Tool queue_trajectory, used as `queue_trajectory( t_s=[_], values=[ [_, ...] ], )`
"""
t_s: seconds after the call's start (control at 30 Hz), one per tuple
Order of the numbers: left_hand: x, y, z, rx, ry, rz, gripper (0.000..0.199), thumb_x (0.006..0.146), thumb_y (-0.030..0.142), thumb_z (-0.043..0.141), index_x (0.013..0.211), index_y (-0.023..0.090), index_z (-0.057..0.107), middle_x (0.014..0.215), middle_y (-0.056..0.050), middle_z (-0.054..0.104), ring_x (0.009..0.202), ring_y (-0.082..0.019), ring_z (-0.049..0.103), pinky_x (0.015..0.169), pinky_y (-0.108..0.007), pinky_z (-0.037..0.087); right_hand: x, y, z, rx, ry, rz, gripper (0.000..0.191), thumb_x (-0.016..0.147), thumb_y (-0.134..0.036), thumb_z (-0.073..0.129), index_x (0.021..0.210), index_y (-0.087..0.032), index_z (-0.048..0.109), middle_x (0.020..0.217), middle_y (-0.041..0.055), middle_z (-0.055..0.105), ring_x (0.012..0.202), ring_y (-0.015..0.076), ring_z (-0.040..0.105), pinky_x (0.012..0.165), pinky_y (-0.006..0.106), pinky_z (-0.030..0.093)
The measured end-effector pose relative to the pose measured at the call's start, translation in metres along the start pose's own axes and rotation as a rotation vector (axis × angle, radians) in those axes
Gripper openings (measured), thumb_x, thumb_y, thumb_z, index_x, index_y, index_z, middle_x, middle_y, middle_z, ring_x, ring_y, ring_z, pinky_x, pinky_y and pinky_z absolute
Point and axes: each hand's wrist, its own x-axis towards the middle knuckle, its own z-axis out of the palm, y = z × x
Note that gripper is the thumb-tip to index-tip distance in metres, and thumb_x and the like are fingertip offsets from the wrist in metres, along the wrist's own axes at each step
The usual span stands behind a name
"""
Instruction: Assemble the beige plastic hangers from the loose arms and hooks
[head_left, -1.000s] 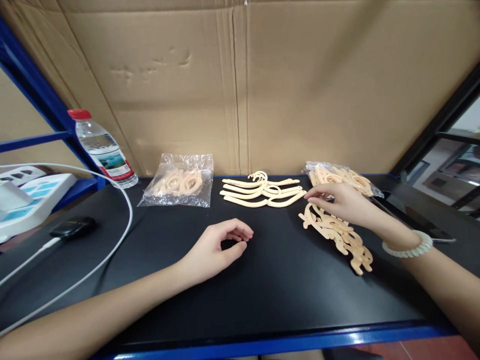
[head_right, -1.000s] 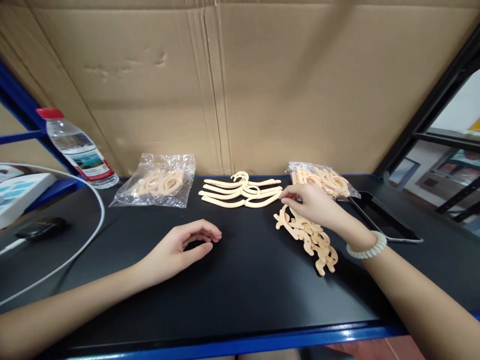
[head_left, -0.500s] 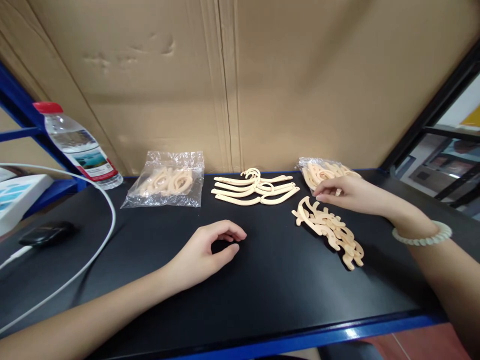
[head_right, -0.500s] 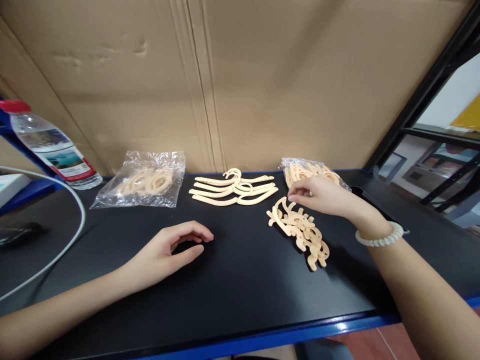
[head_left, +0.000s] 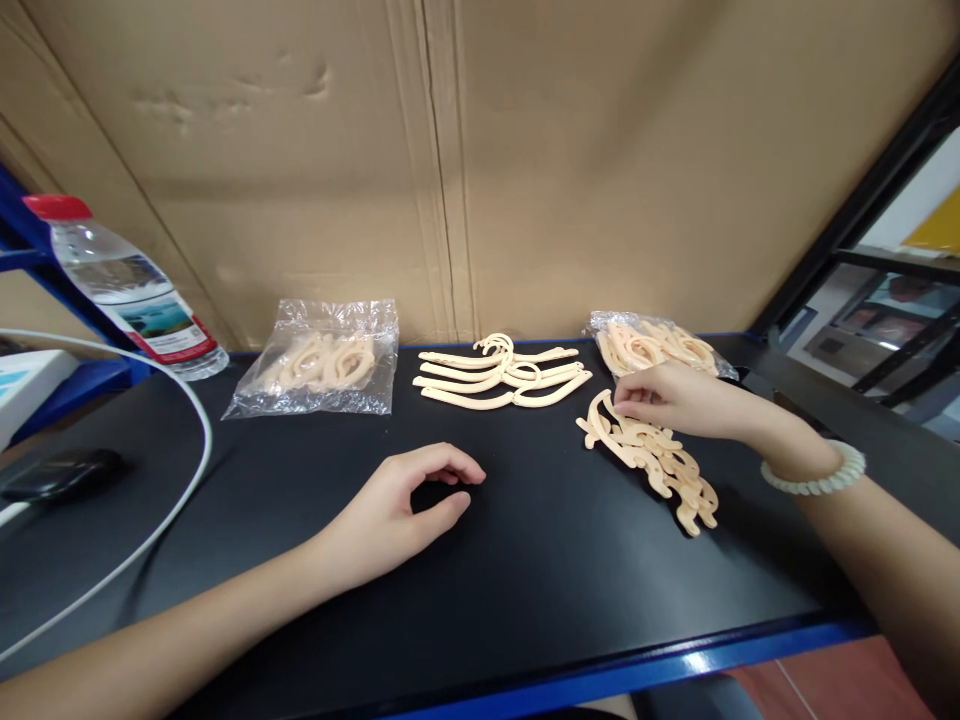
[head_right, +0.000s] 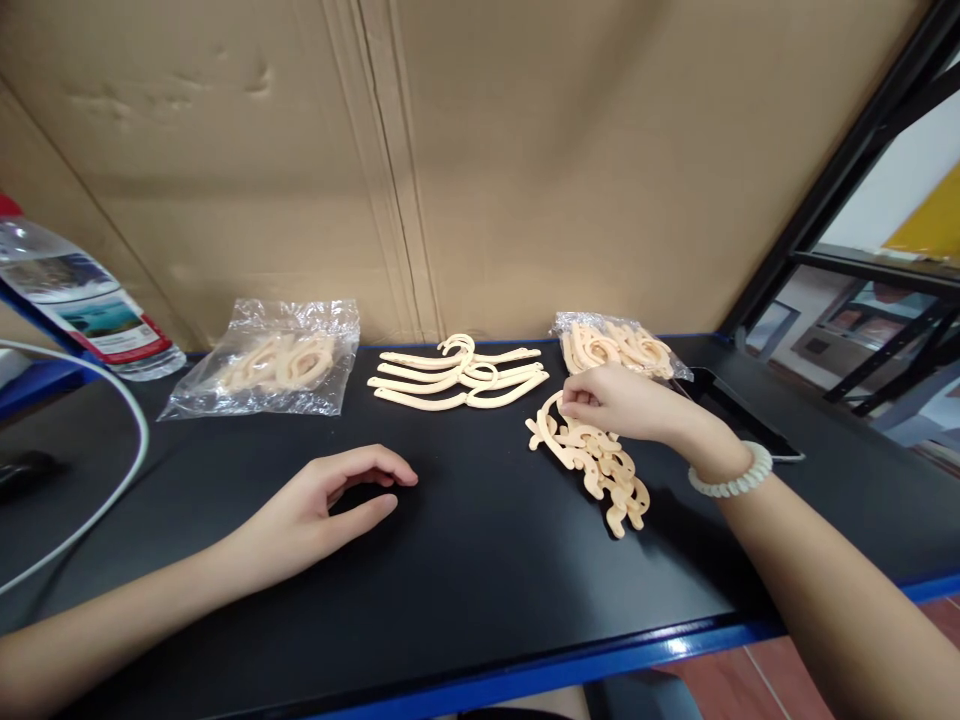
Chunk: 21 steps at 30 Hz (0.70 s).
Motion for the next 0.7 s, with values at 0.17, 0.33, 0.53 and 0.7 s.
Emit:
queue_trajectory(
  t_s=[0.17,0.33,0.53,0.7],
  values=[
    [0.0004,-0.0017,0.0002,0.004,-0.009,-0.005,0.017,0.083,0.02,0.056,0.095,0.021,0.068,0.097,-0.002,0.071,0.093,-0.018,0.066,0.087,-0.031,0.053,0.0009,-0.0017,0.0011,0.02,0.013,0.004,0.028,0.088,-0.04,0.047,0.07,-0.02,0.058,0.059,0.0,0.059,0.053,0.0135,0.049,0.051,0.027,0.036],
    [0.0019,-0.0024,0.0004,0.003,-0.003,-0.002,0.017,0.084,0.019,0.055,0.095,0.021,0.068,0.097,-0.002,0.071,0.093,-0.018,0.066,0.087,-0.03,0.052,0.0011,-0.0079,0.0004,0.015,0.007,0.022,0.03,0.087,-0.04,0.046,0.067,-0.021,0.055,0.056,-0.0004,0.056,0.051,0.0132,0.047,0.049,0.028,0.033],
    [-0.0002,-0.002,0.0002,0.008,0.0,0.0,0.016,0.084,0.019,0.055,0.094,0.021,0.068,0.097,-0.002,0.071,0.092,-0.018,0.065,0.086,-0.029,0.052,0.0014,-0.0093,0.0017,0.009,0.02,0.022,0.027,0.086,-0.039,0.048,0.068,-0.021,0.056,0.057,-0.0003,0.056,0.051,0.0136,0.046,0.05,0.028,0.032],
    [0.0001,-0.0016,0.0003,0.009,-0.001,-0.01,0.017,0.084,0.019,0.056,0.095,0.021,0.068,0.098,-0.002,0.071,0.093,-0.018,0.065,0.086,-0.029,0.052,0.0014,-0.0076,0.0025,0.008,0.033,0.022,0.028,0.087,-0.04,0.048,0.068,-0.021,0.056,0.057,0.0,0.058,0.051,0.0137,0.048,0.05,0.028,0.034]
  ],
)
